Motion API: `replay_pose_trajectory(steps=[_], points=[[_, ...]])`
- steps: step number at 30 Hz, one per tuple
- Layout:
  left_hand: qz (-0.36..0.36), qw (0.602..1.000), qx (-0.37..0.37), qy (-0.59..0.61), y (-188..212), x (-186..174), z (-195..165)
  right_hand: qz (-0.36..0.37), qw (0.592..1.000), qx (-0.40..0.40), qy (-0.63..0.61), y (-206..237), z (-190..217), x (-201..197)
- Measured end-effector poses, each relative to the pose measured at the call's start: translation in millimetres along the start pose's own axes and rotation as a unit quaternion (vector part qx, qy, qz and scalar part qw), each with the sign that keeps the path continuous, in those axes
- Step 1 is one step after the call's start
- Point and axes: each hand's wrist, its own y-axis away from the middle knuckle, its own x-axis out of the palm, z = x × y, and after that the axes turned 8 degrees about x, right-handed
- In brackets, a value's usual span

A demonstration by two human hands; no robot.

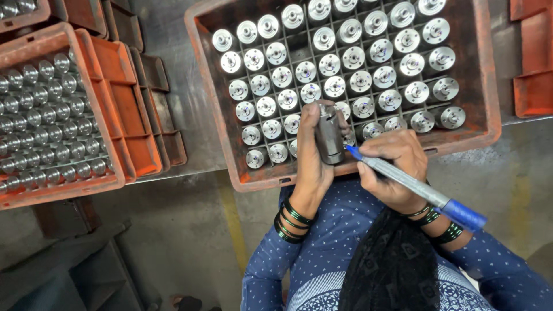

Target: The person repeatedly picks up small cylindrical metal parts from an orange crate, marks the top surface with a blue marker, and places them back into the crate. The process is repeated for many parts in a systematic manner.

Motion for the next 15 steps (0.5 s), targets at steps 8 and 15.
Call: replay_pose_trajectory(steps=[8, 15], points=[[0.016, 1.0, 0.023, -0.013, 2.0, 3.3, -3.7, -0.01, 0.998, -0.057, 0.037, -15.3, 10.5, 7.1], [0.017, 0.999, 0.014, -0.041, 2.9, 1.1, -2.7, -0.029, 0.997, -0.061, 0.035, -11.5, 10.1, 1.4]])
